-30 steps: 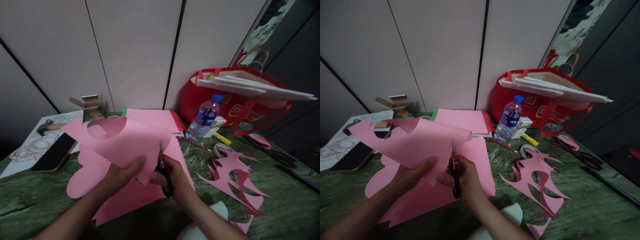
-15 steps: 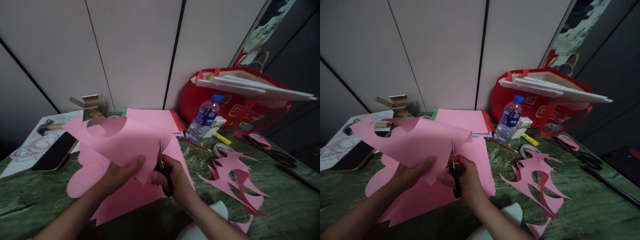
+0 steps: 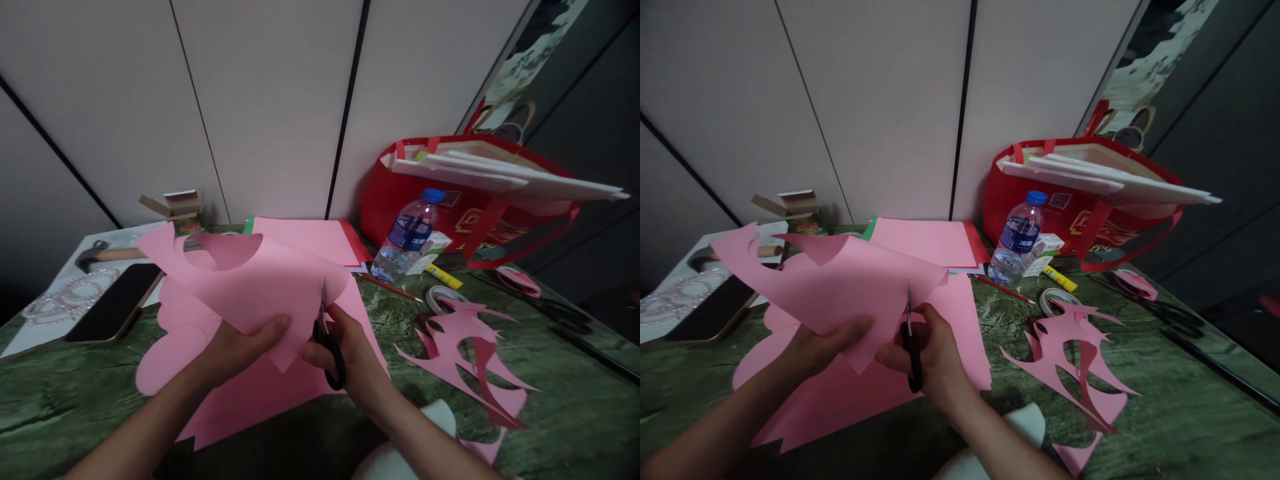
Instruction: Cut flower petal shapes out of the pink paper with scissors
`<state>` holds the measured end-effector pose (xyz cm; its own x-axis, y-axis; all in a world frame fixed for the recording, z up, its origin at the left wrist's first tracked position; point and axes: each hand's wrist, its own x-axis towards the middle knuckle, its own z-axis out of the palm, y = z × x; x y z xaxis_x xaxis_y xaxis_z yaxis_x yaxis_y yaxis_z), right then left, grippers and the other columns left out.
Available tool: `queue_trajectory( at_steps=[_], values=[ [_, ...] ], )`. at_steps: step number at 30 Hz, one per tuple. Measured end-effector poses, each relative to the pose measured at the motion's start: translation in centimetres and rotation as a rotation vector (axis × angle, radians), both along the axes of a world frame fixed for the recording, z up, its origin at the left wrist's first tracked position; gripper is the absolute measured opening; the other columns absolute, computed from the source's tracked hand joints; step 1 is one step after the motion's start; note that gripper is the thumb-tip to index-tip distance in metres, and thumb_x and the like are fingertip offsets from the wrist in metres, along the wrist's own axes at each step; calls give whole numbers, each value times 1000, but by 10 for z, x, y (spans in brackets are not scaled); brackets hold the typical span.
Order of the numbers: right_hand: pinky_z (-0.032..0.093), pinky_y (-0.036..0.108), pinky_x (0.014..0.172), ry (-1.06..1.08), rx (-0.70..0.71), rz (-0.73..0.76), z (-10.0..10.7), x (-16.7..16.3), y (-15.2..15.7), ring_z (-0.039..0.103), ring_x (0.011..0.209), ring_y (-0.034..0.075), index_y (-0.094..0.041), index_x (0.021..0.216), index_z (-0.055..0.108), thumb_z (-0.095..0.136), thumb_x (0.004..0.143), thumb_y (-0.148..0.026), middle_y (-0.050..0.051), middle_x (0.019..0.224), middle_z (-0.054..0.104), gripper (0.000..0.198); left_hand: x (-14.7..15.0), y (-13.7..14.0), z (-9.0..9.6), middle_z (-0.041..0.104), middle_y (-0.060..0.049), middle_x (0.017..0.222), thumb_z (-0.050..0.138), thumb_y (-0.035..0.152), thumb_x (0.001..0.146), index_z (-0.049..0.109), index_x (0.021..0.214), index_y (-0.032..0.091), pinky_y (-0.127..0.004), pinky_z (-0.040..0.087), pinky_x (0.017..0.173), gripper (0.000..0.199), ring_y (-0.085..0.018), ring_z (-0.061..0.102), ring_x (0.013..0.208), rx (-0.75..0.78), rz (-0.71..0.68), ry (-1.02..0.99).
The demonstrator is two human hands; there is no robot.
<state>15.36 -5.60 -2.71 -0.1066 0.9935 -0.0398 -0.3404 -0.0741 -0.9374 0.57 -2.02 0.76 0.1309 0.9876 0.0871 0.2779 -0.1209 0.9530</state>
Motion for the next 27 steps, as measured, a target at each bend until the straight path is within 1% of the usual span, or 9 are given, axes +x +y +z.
queue_trajectory(
  at_steps=[2, 5, 10, 14, 19, 24, 27],
  values=[
    [38, 22, 50, 30, -8, -1, 4, 0, 0, 47, 52, 11, -24, 92, 45, 81, 50, -27, -7, 62, 51, 56, 0, -1, 1, 70, -9, 84, 60, 41, 63, 60, 91, 18, -35, 54, 66, 37, -26, 64, 80, -9, -25, 31],
    [40, 23, 52, -7, -23, -28, 8, 0, 0, 48, 54, 12, -26, 91, 43, 82, 48, -28, -7, 64, 51, 58, -2, 0, 0, 70, -10, 87, 60, 43, 63, 60, 95, 18, -37, 53, 69, 41, -27, 64, 83, -12, -55, 45],
    [39, 24, 53, -58, -2, -31, 6, 1, 0, 47, 57, 12, -25, 97, 43, 80, 51, -30, -6, 65, 50, 59, -3, 2, 0, 70, -9, 86, 61, 43, 63, 61, 86, 19, -36, 53, 69, 34, -27, 64, 82, -24, -77, 14],
    [39, 24, 55, -57, -10, -33, 4, 1, -1, 46, 57, 11, -24, 88, 44, 80, 52, -29, -6, 65, 49, 51, -2, 2, 2, 70, -9, 85, 63, 41, 62, 58, 79, 20, -34, 53, 69, 28, -26, 64, 82, -33, -63, -14],
    [38, 24, 54, -45, -25, -27, 4, 1, -1, 44, 54, 10, -23, 80, 43, 80, 51, -29, -6, 63, 48, 47, -3, 2, 2, 70, -9, 83, 64, 42, 61, 55, 75, 20, -34, 53, 66, 27, -27, 64, 80, -49, -62, -15],
    [36, 23, 51, -37, -22, -25, 4, 2, 1, 44, 54, 10, -22, 73, 42, 81, 51, -28, -6, 62, 49, 45, -5, 4, 2, 70, -8, 81, 63, 41, 61, 59, 80, 20, -34, 53, 64, 29, -27, 65, 78, -33, -62, 1],
    [36, 22, 52, -14, -30, -16, 3, 1, 2, 44, 53, 10, -21, 76, 45, 81, 50, -29, -6, 62, 49, 46, -6, 4, 2, 70, -8, 82, 63, 41, 62, 60, 87, 19, -34, 53, 66, 33, -27, 64, 80, -21, -68, 6]
  ],
)
